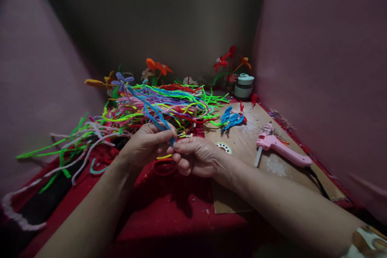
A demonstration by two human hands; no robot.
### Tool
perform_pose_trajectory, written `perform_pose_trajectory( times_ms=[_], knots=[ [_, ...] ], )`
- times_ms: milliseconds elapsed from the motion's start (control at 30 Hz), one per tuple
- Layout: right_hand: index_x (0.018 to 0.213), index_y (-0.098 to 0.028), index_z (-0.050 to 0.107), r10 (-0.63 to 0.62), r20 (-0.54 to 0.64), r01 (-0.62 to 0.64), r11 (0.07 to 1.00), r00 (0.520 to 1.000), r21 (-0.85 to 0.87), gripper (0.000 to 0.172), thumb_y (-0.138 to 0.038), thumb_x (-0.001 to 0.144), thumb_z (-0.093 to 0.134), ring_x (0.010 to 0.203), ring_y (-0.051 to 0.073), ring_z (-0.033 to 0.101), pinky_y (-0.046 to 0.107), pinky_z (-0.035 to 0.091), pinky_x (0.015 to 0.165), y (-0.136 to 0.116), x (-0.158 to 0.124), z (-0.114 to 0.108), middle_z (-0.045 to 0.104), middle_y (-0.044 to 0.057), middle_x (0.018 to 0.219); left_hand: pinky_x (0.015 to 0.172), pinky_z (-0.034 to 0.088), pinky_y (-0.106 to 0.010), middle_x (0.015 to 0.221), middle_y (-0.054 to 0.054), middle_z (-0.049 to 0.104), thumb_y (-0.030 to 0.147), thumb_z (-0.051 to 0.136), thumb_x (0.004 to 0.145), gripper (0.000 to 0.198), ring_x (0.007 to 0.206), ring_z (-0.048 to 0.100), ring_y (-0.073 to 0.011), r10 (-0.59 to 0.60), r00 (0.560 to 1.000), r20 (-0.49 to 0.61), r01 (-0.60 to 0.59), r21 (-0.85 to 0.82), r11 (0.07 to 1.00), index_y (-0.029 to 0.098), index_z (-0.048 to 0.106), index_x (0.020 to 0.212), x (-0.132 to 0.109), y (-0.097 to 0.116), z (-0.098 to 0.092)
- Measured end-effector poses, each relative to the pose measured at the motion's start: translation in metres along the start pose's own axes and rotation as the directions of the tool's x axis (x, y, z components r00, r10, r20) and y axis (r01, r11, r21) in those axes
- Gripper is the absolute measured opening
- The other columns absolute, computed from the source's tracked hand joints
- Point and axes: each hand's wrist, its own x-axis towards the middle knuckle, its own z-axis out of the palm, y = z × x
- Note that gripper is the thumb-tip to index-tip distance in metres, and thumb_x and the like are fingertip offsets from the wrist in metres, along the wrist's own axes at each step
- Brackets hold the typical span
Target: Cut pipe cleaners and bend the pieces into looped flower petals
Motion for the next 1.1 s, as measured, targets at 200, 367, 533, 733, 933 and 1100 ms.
perform_pose_trajectory(
  times_ms=[200,367,533,733,933,1100],
  knots=[
    [0.062,-0.012,0.058,-0.297,-0.159,0.216,0.894,0.942,-0.393,0.028,-0.036,0.066,0.071,0.035,0.006,0.049,0.018,0.034,0.035,-0.001,0.000,0.009,0.059,-0.001,0.053,0.042,0.029,-0.019,0.050,0.002,0.053,0.031,0.068,0.069,0.019,0.042,0.042,-0.0055,0.066,0.996,-0.062,-0.050,0.233,0.971,0.013,0.063,0.066,-0.002,0.002,-0.001],
    [0.058,-0.015,0.055,-0.483,-0.170,0.187,0.605,0.859,-0.774,0.032,-0.037,0.081,0.055,0.038,0.007,0.045,0.020,0.032,0.040,0.000,-0.003,0.014,0.049,-0.003,0.043,0.038,0.023,-0.020,0.040,0.003,0.045,0.031,0.068,0.067,0.027,0.036,0.035,-0.0052,0.105,0.963,-0.247,-0.005,0.374,0.927,0.013,0.057,0.049,-0.001,0.002,0.010],
    [0.057,-0.016,0.052,-0.572,-0.156,0.125,0.420,0.805,-0.899,0.029,-0.025,0.084,0.048,0.042,0.007,0.042,0.021,0.028,0.043,0.003,-0.005,0.015,0.049,-0.003,0.046,0.034,0.020,-0.019,0.035,0.004,0.041,0.032,0.071,0.062,0.031,0.031,0.032,-0.0041,0.063,0.918,-0.390,0.056,0.286,0.957,0.013,0.052,0.045,-0.001,0.002,0.021],
    [0.058,-0.016,0.054,-0.552,-0.179,0.076,0.408,0.814,-0.910,0.029,-0.027,0.084,0.048,0.040,0.007,0.042,0.021,0.029,0.043,0.002,-0.005,0.015,0.049,-0.003,0.045,0.034,0.032,-0.018,0.040,0.004,0.048,0.032,0.071,0.064,0.026,0.031,0.039,-0.0055,0.084,0.908,-0.410,-0.032,0.132,0.991,0.015,0.053,0.056,0.001,-0.001,0.013],
    [0.062,-0.015,0.055,-0.392,-0.208,0.145,0.702,0.896,-0.697,0.024,-0.028,0.081,0.051,0.037,0.007,0.048,0.020,0.035,0.041,0.000,-0.004,0.015,0.055,-0.002,0.052,0.035,0.034,-0.016,0.049,0.003,0.054,0.027,0.073,0.064,0.021,0.036,0.044,-0.0046,0.110,0.924,-0.367,-0.086,0.081,0.993,0.014,0.057,0.064,0.001,0.000,0.001],
    [0.075,-0.009,0.063,-0.255,-0.143,0.198,0.924,0.956,-0.328,0.017,-0.022,0.079,0.052,0.047,0.012,0.059,0.023,0.044,0.044,-0.004,0.000,0.003,0.065,0.007,0.068,0.036,0.033,-0.016,0.052,0.002,0.055,0.025,0.072,0.064,0.020,0.036,0.042,-0.0035,0.108,0.942,-0.318,-0.101,0.037,0.994,0.013,0.057,0.066,0.000,0.000,-0.003]
  ],
)
